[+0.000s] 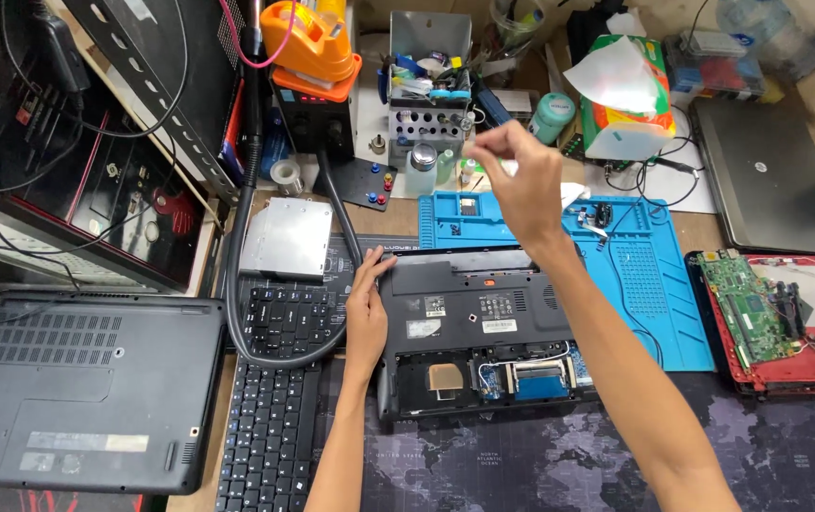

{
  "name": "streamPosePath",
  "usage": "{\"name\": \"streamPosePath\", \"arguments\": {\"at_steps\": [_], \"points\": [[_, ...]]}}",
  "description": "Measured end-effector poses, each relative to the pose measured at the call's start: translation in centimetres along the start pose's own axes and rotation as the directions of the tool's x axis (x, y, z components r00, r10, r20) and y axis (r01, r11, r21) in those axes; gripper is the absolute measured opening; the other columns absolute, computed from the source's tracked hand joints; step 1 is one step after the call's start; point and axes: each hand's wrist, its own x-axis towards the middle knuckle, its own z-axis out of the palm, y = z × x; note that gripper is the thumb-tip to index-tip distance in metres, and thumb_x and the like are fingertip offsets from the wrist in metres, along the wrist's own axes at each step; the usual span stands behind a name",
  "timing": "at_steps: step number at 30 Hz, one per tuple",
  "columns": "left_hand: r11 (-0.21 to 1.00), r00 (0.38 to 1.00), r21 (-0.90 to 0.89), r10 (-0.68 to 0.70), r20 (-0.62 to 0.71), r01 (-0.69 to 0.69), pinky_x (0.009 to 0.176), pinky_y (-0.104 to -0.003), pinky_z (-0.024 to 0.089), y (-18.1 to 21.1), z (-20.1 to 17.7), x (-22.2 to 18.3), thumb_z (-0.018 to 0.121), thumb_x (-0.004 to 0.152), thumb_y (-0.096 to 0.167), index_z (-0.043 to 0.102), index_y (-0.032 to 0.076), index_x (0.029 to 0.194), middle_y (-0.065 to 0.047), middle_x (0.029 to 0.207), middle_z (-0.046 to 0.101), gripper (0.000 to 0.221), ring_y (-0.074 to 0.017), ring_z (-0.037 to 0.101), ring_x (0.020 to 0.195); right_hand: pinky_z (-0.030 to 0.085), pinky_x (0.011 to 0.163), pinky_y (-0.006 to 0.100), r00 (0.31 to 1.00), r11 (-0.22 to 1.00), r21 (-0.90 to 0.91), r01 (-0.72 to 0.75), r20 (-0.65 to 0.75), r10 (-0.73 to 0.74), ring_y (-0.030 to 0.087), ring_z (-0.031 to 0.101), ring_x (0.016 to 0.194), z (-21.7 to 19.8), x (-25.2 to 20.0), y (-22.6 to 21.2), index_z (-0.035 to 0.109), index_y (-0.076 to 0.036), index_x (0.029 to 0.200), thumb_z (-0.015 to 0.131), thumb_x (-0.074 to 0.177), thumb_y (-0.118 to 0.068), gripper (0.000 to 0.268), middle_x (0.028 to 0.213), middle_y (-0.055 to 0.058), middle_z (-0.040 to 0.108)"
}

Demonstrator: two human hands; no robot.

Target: Disassembling a laptop by removing screws, prying the case open, and disconnecting internal components.

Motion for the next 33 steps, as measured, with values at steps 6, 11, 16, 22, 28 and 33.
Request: {"name": "streamPosePath", "arguments": {"at_steps": [6,11,16,22,28,33], "points": [[0.999,0.999,-0.019,-0.032,-0.006,0.031,0.121,-0.058,0.027,0.3,0.0,0.1,0.029,0.103,-0.012,0.067,0.009,0.134,-0.016,0.153,0.052,0.053,-0.0394,0.031,0.152,0.059,0.074,0.028,0.997,1.0,-0.024,0.01,-0.078,-0.012,0.019,0.073,0.077,2.8,2.4,3.0,0.071,-0.008,0.095,0.083,0.097,-0.016,0.014,0.079,0.006,0.075],[1.0,1.0,-0.01,-0.016,-0.002,0.016,0.121,-0.056,0.028,0.0,0.0,0.2,0.029,0.103,-0.011,0.067,0.01,0.134,-0.015,0.153,0.052,0.053,-0.0387,0.031,0.152,0.058,0.071,0.026,0.998,1.0,-0.021,-0.014,-0.066,0.013,0.02,0.071,0.076,4.9,2.8,4.3,0.071,-0.006,0.093,0.081,0.095,-0.012,0.012,0.077,0.008,0.075],[1.0,1.0,0.005,-0.016,-0.003,0.016,0.121,-0.056,0.028,0.3,-0.1,0.2,0.03,0.103,-0.011,0.067,0.009,0.134,-0.016,0.153,0.052,0.053,-0.0382,0.032,0.152,0.058,0.071,0.028,0.998,0.993,-0.119,0.025,-0.054,-0.032,0.017,0.071,0.077,6.0,2.9,5.8,0.071,-0.009,0.09,0.082,0.094,-0.012,0.012,0.077,0.004,0.075],[1.0,1.0,0.013,-0.01,-0.008,0.01,0.121,-0.055,0.028,0.3,-0.1,0.2,0.03,0.102,-0.013,0.068,0.009,0.133,-0.017,0.152,0.053,0.053,-0.039,0.033,0.151,0.05,0.082,0.03,0.999,0.983,-0.182,-0.025,0.033,0.031,0.014,0.067,0.08,7.0,2.5,7.2,0.072,-0.016,0.092,0.08,0.096,-0.016,0.009,0.081,0.0,0.074],[1.0,1.0,0.024,-0.001,-0.007,0.001,0.121,-0.056,0.027,0.5,0.0,0.3,0.03,0.102,-0.012,0.067,0.008,0.132,-0.018,0.152,0.053,0.052,-0.0395,0.033,0.151,0.035,0.09,0.036,0.992,0.874,-0.472,0.114,0.014,-0.123,0.015,0.055,0.092,7.9,2.6,7.6,0.073,-0.018,0.089,0.088,0.087,-0.019,0.015,0.091,-0.005,0.056],[0.999,0.998,0.012,-0.053,0.031,0.053,0.129,-0.043,0.021,0.2,0.0,0.5,0.029,0.102,-0.006,0.064,0.011,0.134,-0.007,0.158,0.047,0.051,-0.0244,0.029,0.156,0.031,0.089,0.043,0.997,0.869,-0.491,0.065,-0.005,-0.077,0.024,0.052,0.097,8.0,3.2,7.1,0.074,-0.014,0.086,0.092,0.08,-0.023,0.021,0.102,0.002,0.053]]}}
